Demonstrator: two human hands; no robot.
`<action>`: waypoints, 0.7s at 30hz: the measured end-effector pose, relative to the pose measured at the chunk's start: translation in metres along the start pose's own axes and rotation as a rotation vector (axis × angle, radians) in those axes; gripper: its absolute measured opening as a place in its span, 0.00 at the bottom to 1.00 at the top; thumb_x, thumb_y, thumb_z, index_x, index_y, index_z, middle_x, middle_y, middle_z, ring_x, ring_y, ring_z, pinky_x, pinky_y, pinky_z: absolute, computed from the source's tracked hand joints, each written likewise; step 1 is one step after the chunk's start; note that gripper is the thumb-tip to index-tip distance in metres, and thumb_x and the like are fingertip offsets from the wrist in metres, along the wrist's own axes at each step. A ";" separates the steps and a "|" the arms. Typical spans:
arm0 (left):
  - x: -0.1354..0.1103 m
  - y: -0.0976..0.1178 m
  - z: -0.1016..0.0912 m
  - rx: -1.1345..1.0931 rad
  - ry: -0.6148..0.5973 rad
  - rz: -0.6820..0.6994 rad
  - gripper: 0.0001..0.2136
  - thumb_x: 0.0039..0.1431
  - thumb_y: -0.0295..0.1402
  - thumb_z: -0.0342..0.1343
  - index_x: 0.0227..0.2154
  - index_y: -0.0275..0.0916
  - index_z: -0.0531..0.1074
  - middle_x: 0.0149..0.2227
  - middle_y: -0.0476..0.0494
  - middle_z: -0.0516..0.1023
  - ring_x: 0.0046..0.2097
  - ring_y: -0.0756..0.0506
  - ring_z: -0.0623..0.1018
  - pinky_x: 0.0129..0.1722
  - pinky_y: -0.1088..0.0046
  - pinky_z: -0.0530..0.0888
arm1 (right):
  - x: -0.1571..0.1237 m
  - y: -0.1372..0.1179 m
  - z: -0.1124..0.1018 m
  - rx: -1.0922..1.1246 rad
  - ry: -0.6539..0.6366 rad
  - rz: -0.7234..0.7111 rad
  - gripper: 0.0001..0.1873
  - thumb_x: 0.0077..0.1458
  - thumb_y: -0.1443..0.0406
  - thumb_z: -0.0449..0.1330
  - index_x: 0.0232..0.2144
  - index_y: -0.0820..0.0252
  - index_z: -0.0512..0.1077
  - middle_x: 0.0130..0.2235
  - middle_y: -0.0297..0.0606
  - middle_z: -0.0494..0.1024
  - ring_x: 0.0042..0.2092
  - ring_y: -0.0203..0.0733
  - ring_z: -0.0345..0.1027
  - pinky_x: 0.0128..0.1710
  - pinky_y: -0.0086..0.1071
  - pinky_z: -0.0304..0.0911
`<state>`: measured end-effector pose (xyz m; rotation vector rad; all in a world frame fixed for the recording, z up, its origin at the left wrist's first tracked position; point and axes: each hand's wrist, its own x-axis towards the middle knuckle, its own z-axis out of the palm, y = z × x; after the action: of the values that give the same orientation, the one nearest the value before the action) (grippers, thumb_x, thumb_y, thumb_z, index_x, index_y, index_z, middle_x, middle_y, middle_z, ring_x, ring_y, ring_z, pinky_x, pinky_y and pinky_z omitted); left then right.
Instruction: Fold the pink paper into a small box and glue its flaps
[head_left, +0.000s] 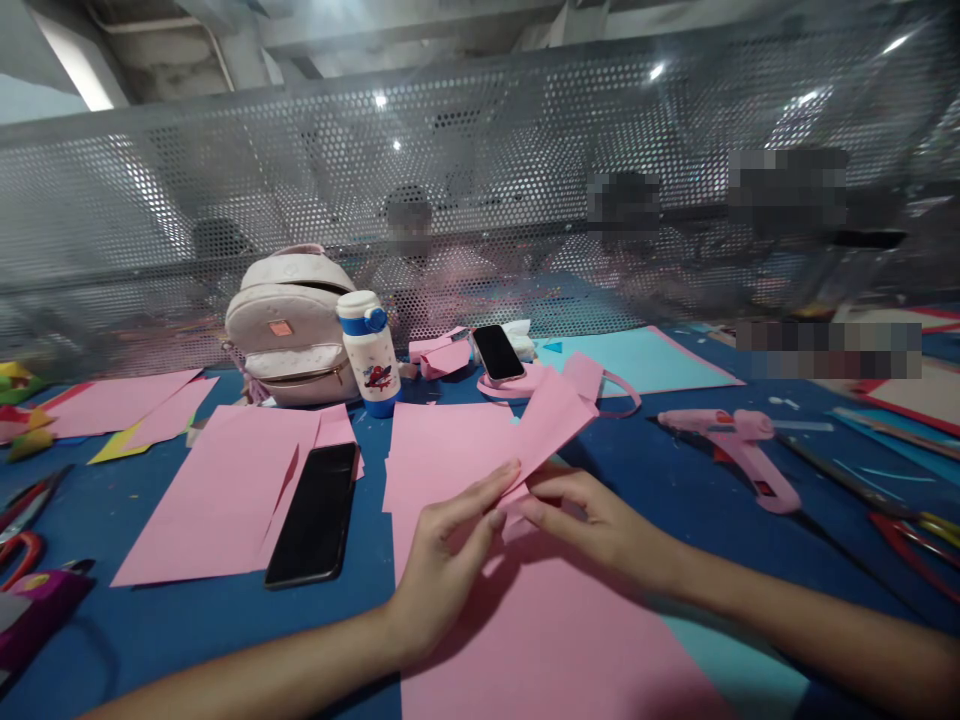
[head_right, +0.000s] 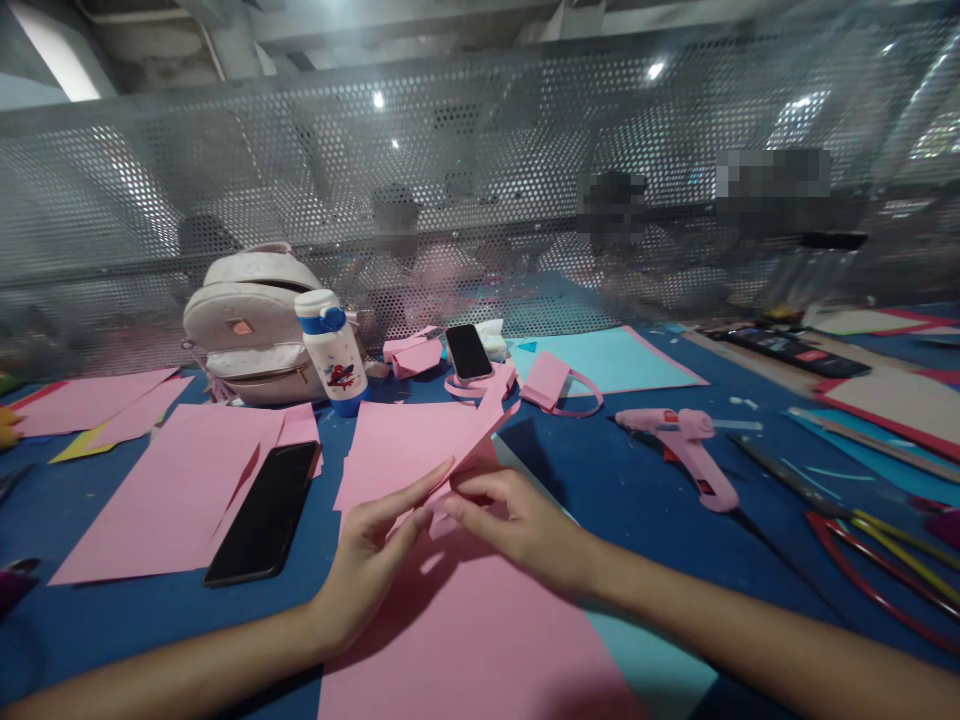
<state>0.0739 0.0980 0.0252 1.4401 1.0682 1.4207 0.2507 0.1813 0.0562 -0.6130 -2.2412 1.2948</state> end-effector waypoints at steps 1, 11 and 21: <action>0.000 0.000 0.000 0.002 0.003 0.001 0.16 0.67 0.40 0.56 0.56 0.47 0.74 0.60 0.46 0.74 0.63 0.40 0.72 0.66 0.59 0.67 | 0.000 0.000 0.001 0.020 0.000 0.011 0.23 0.65 0.51 0.56 0.34 0.63 0.79 0.36 0.40 0.80 0.39 0.43 0.72 0.39 0.32 0.68; 0.001 -0.004 0.000 0.008 0.021 -0.014 0.16 0.67 0.40 0.55 0.55 0.44 0.76 0.57 0.43 0.77 0.59 0.39 0.76 0.62 0.59 0.71 | -0.001 0.002 0.003 0.017 0.004 0.001 0.27 0.66 0.47 0.53 0.28 0.62 0.75 0.30 0.37 0.75 0.34 0.40 0.68 0.34 0.31 0.67; 0.012 0.006 -0.004 0.139 -0.033 0.048 0.14 0.68 0.36 0.53 0.50 0.40 0.79 0.52 0.45 0.81 0.53 0.39 0.80 0.54 0.65 0.76 | -0.002 0.001 0.004 -0.017 0.016 -0.059 0.26 0.68 0.50 0.51 0.28 0.62 0.76 0.29 0.37 0.76 0.32 0.39 0.69 0.31 0.31 0.66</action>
<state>0.0696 0.1074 0.0350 1.5927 1.1368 1.3742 0.2499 0.1781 0.0530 -0.5569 -2.2426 1.2392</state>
